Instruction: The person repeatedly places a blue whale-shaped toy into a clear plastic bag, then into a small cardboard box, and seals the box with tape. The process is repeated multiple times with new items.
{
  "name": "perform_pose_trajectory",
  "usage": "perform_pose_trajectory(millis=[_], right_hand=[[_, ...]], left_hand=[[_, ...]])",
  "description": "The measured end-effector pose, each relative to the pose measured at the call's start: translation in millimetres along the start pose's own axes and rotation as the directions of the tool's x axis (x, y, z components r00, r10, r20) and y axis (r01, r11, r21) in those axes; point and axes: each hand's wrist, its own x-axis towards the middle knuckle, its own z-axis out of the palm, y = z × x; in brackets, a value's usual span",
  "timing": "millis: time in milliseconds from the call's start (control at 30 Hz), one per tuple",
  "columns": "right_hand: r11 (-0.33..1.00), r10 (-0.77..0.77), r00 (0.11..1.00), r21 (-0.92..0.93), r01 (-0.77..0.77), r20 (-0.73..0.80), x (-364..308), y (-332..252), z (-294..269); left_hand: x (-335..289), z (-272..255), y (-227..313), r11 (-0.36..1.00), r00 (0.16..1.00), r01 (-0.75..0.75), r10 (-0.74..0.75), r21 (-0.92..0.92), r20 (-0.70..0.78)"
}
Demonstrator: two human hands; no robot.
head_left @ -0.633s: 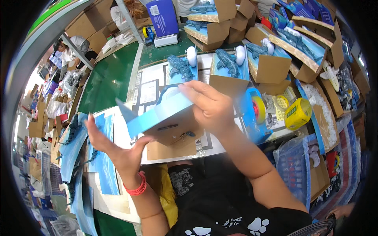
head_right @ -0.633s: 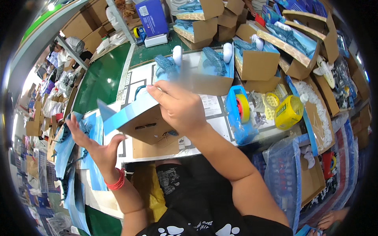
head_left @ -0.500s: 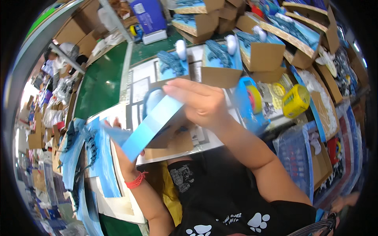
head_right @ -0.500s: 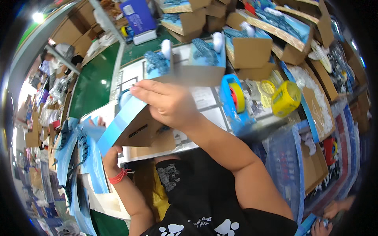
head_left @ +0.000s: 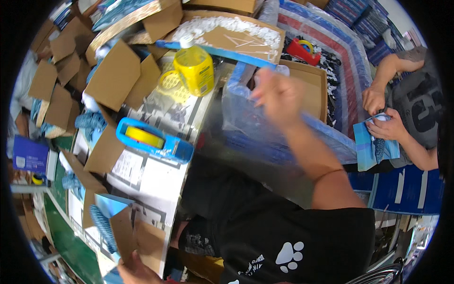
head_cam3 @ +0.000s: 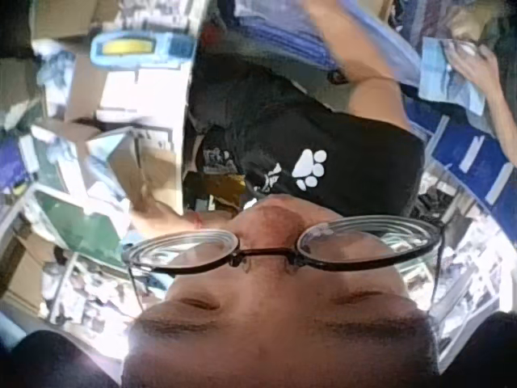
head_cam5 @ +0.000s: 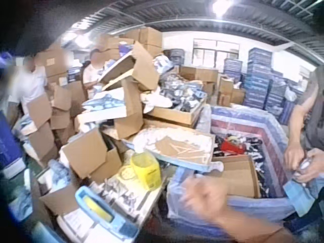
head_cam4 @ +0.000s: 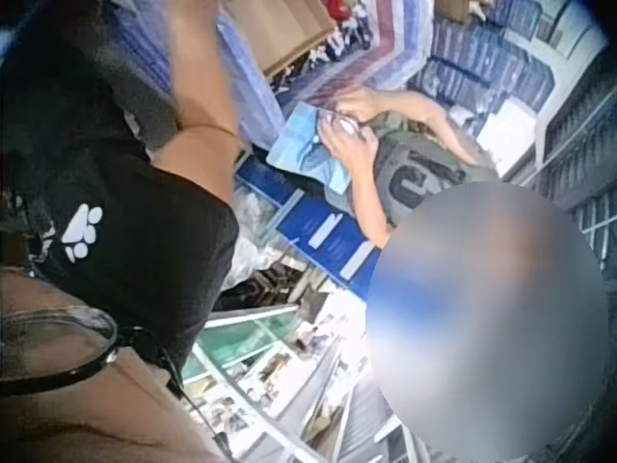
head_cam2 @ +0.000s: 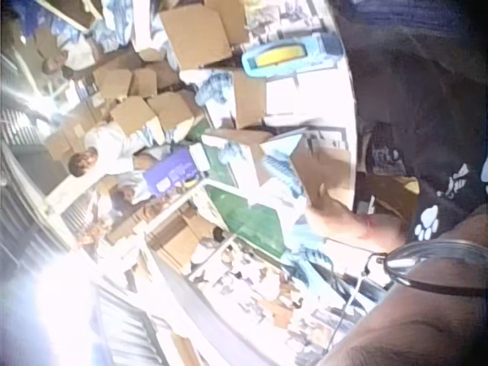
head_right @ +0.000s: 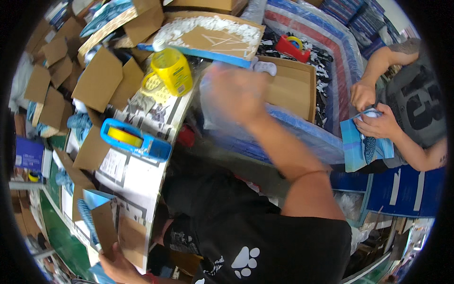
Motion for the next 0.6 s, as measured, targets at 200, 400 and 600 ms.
perform_pose_trajectory(millis=[200, 400, 600], right_hand=[[0.489, 0.861, 0.248, -0.856, -0.166, 0.444, 112, 209, -111], [0.238, 0.940, -0.252, -0.971, 0.003, 0.229, 52, 387, -25], [0.447, 0.893, 0.053, -0.865, -0.230, 0.447, 18, 423, 15]], left_hand=[[-15, 15, 43, 0.975, 0.989, -0.137, 0.124, 0.175, 0.086], [-27, 30, 7, 0.979, 0.982, -0.180, 0.184, 0.094, -0.039], [-27, 14, 16, 0.946, 0.969, -0.242, 0.225, 0.214, 0.105]])
